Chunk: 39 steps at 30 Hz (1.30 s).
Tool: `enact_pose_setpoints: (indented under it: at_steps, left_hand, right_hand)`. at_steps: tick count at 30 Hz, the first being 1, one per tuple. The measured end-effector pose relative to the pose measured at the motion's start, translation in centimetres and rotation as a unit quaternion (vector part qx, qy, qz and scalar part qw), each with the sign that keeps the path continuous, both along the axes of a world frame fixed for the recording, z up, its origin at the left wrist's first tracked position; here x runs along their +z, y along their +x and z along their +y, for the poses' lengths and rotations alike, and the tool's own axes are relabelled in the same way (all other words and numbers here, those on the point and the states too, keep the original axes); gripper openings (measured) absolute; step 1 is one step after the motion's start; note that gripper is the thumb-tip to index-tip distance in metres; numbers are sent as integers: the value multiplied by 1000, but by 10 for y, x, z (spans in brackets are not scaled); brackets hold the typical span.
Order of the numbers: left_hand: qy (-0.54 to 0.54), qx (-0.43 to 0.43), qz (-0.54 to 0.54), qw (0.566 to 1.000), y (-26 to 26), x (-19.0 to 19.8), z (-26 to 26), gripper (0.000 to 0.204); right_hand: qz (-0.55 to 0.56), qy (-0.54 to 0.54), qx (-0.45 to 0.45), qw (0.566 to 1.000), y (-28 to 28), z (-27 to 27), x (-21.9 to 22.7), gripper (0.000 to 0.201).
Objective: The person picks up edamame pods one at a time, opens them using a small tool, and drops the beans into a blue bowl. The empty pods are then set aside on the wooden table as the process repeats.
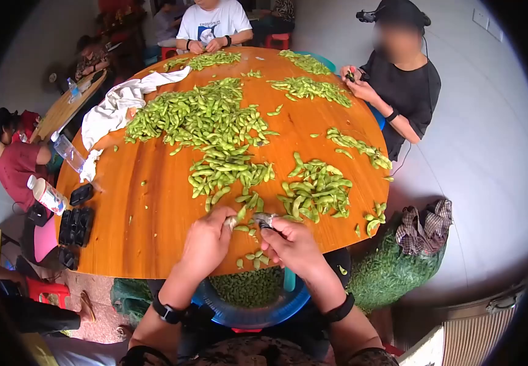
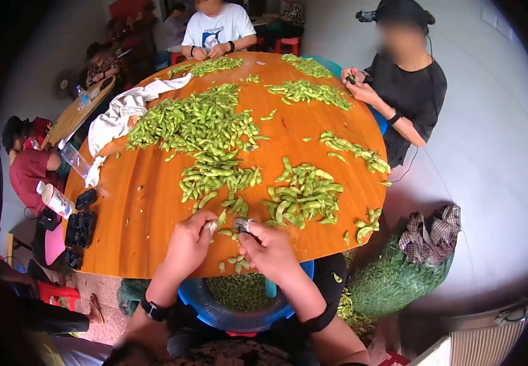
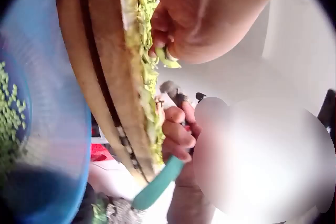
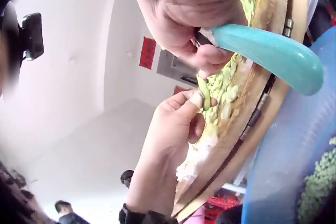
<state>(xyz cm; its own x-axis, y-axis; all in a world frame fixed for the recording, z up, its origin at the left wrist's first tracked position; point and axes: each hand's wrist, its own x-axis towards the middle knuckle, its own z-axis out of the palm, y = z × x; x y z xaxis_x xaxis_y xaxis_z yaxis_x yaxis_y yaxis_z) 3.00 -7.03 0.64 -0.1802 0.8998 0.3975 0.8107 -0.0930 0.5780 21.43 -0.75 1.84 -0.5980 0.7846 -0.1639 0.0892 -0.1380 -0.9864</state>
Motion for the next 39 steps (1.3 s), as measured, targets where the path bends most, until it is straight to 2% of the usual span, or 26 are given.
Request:
enact_pose_setpoints:
  at_steps: [1,3,4,8,11,13,14,19,23,25,26,28,31,39]
  left_hand:
    - [-1,-2,0,1000,5,3,-4,17]
    - [-80,-26,-235,968,15,8,-11,15]
    - [-87,-35,-265,960,13,4,-13,24]
    - [-45,-67,-262,962,18,5,-17,34]
    - [-108,-77,-295,946,19,1,-22,43]
    - [-85,-85,-230,966,20,-1,-23,44]
    - [-84,-85,-231,966,22,-1,-23,44]
    - [32,-37,-130,990,32,-10,-21,43]
    - [32,-28,-131,990,35,-14,-21,41]
    - [39,-61,-226,972,33,-20,-20,37]
    - [38,-63,-226,971,32,-17,-21,37]
    - [-90,-75,-438,891,29,-6,-23,35]
    - [-96,-123,-471,868,20,-7,-17,36]
    - [-138,-145,-545,814,6,-10,-13,33]
  right_hand:
    - [26,-72,18,997,-2,-1,2,21]
    - [35,-86,29,995,-1,-2,3,19]
    - [51,-95,43,993,1,-2,4,12]
    - [63,-104,58,991,3,-7,5,12]
    - [43,-103,49,993,3,-13,9,11]
    - [49,-103,50,992,5,-13,5,10]
    - [56,-103,51,992,5,-14,2,10]
    - [89,-116,27,989,-2,-22,-3,9]
    - [115,-143,-28,983,-8,-26,-5,10]
    - [121,-173,-11,977,-3,-21,-9,10]
    - [129,-201,8,971,-1,-18,-9,11]
    - [126,-213,12,969,1,-15,-6,10]
    - [120,-230,18,966,0,-11,-4,10]
    - [111,-258,71,957,5,6,-5,10]
